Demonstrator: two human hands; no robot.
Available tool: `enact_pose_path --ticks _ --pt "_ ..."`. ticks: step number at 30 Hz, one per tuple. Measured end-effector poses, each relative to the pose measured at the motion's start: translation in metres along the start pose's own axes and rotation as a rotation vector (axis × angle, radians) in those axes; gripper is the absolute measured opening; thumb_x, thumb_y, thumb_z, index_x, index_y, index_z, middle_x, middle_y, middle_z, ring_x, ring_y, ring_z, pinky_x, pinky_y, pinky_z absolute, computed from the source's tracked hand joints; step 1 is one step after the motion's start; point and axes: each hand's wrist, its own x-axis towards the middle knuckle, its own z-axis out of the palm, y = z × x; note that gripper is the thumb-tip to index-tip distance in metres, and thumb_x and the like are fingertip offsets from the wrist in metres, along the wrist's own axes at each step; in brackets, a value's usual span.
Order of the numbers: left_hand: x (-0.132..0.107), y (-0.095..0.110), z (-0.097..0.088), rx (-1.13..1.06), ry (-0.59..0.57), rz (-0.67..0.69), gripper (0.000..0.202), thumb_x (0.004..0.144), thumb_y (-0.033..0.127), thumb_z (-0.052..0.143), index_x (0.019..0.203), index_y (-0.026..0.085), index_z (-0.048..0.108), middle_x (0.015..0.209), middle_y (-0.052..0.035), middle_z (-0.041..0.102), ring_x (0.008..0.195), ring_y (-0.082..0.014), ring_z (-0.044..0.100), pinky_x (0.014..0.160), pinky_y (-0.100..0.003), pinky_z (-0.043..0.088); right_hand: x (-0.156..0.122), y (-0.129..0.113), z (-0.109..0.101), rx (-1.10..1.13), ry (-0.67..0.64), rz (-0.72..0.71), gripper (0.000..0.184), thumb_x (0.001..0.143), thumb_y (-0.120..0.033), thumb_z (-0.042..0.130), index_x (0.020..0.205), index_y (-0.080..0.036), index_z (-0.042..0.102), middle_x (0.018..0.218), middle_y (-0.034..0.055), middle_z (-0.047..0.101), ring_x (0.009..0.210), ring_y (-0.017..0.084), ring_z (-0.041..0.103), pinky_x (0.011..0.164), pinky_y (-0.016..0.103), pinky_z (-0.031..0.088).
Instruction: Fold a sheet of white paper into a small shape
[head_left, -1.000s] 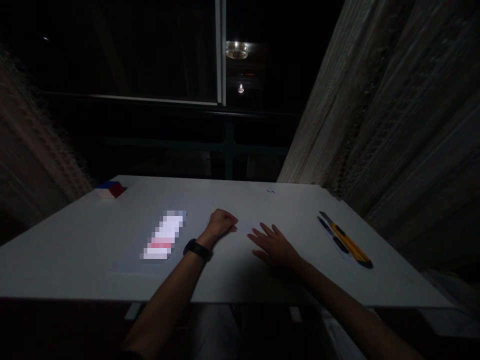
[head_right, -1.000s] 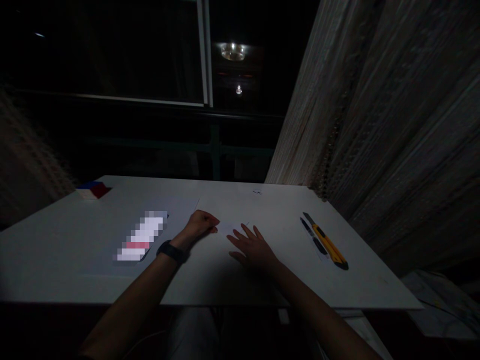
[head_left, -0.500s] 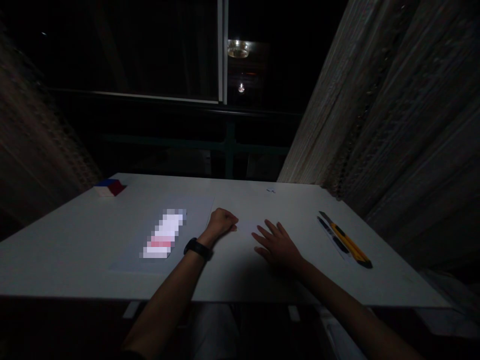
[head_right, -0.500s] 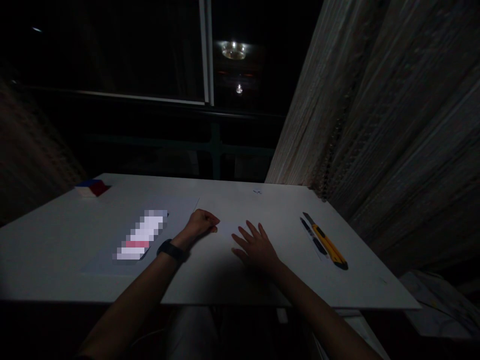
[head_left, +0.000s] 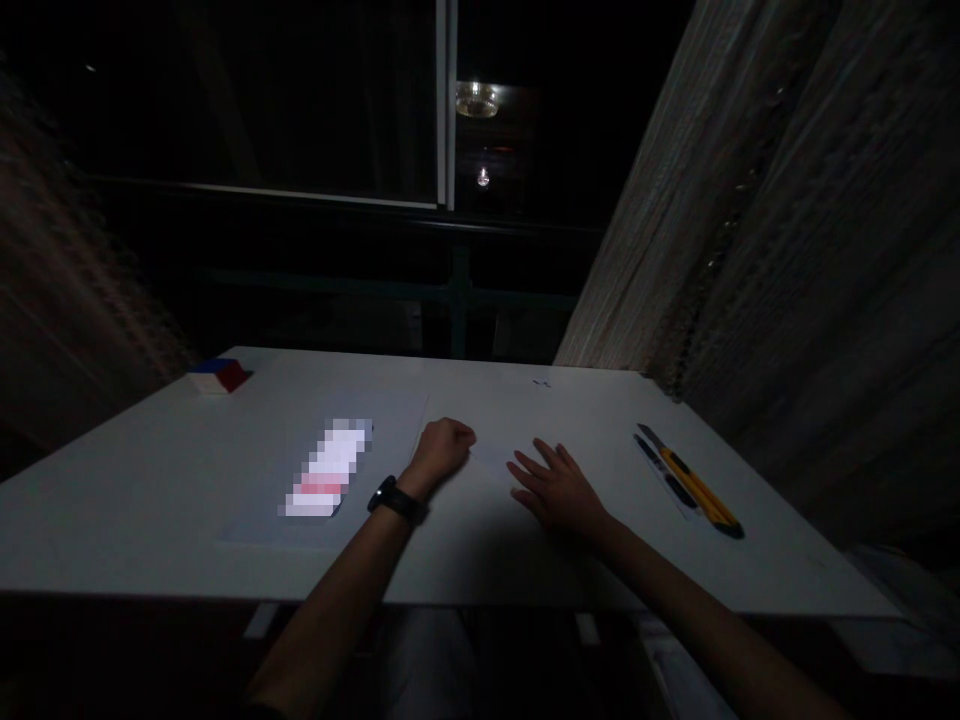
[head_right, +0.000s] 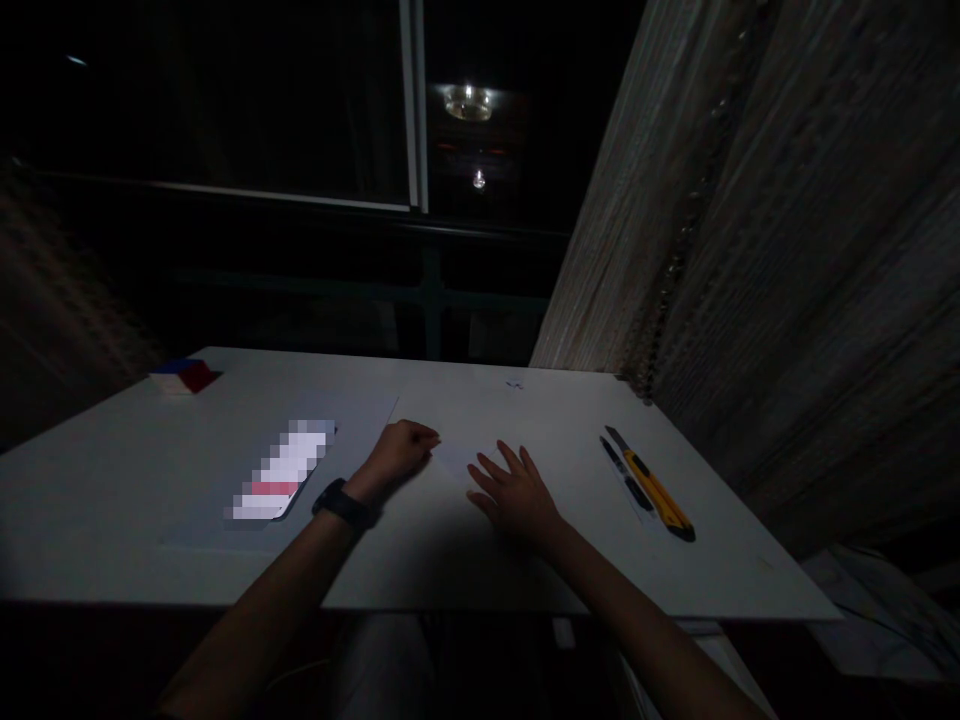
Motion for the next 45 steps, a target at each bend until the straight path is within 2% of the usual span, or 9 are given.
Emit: enact_pose_path --ticks 2,6,9,11,19,28,33,38,45 --pt "-0.017 0.014 0.005 0.29 0.147 0.14 0.033 0.081 0.027 0.05 0.107 0.009 0.06 0.098 -0.02 0.064 0.097 -0.0286 0.059 0.083 -0.039 0.043 0.0 0.0 0.0 0.003 -0.006 0.001 0.04 0.088 -0.039 0.042 0.126 -0.026 0.05 0.131 0.0056 0.05 0.13 0.032 0.029 0.101 0.058 0.023" --pt "-0.055 0.03 0.039 0.496 0.021 0.444 0.036 0.087 0.019 0.035 0.113 0.003 0.055 0.119 -0.0239 0.054 0.116 -0.0294 0.048 0.094 -0.042 0.036 0.0 0.001 0.001 0.002 -0.03 0.004 0.039 0.09 -0.031 0.038 0.127 -0.027 0.048 0.132 0.0043 0.049 0.13 0.03 0.029 0.102 0.057 0.023" --pt "-0.071 0.026 0.063 0.51 0.0 0.472 0.045 0.087 0.024 0.032 0.123 0.001 0.045 0.13 -0.0235 0.045 0.124 -0.0293 0.04 0.099 -0.044 0.032 0.0 0.001 0.001 0.004 -0.062 -0.011 0.041 0.09 -0.026 0.036 0.129 -0.026 0.045 0.134 0.0039 0.047 0.13 0.029 0.029 0.103 0.056 0.023" --pt "-0.074 0.021 0.069 0.524 -0.01 0.492 0.046 0.086 0.024 0.031 0.125 0.002 0.044 0.133 -0.0222 0.043 0.125 -0.0288 0.037 0.101 -0.045 0.03 0.0 0.002 0.001 0.0 -0.076 -0.015 0.042 0.09 -0.025 0.035 0.131 -0.024 0.044 0.135 0.0037 0.045 0.13 0.029 0.028 0.103 0.055 0.023" --pt "-0.075 0.018 0.063 0.532 0.01 0.47 0.049 0.085 0.03 0.037 0.126 0.004 0.044 0.135 -0.0211 0.04 0.127 -0.0323 0.034 0.103 -0.05 0.027 0.004 0.017 -0.006 -0.077 -0.065 0.04 0.041 0.091 -0.028 0.031 0.129 -0.022 0.045 0.131 0.0006 0.05 0.131 0.03 0.026 0.104 0.057 0.019" --pt "-0.077 0.01 0.069 0.545 0.04 0.494 0.05 0.088 0.036 0.034 0.128 0.007 0.042 0.139 -0.0171 0.036 0.128 -0.0327 0.031 0.103 -0.051 0.026 0.01 0.026 -0.012 -0.227 -0.01 0.036 0.038 0.089 -0.028 0.037 0.122 -0.019 0.053 0.124 0.006 0.056 0.131 0.031 0.027 0.105 0.055 0.015" --pt "-0.077 0.009 0.062 0.551 0.078 0.499 0.056 0.088 0.046 0.032 0.131 0.011 0.04 0.139 -0.0167 0.036 0.129 -0.0329 0.029 0.102 -0.053 0.025 0.01 0.024 -0.01 -0.239 0.009 0.027 0.038 0.088 -0.028 0.04 0.122 -0.019 0.054 0.125 0.0065 0.055 0.131 0.031 0.026 0.104 0.055 0.018" --pt "-0.077 0.008 0.053 0.584 0.084 0.473 0.051 0.088 0.042 0.034 0.129 0.014 0.042 0.139 -0.016 0.036 0.128 -0.0315 0.031 0.102 -0.053 0.024 0.01 0.027 -0.011 -0.244 0.004 0.012 0.037 0.088 -0.028 0.04 0.121 -0.021 0.055 0.13 0.005 0.052 0.13 0.031 0.028 0.103 0.055 0.02" --pt "-0.079 0.009 0.056 0.607 0.111 0.461 0.05 0.087 0.04 0.035 0.13 0.014 0.042 0.139 -0.016 0.037 0.128 -0.0321 0.032 0.101 -0.054 0.025 0.02 0.03 -0.023 -0.317 0.035 0.07 0.032 0.087 -0.026 0.041 0.11 -0.017 0.061 0.124 0.0082 0.056 0.127 0.033 0.03 0.102 0.056 0.015"
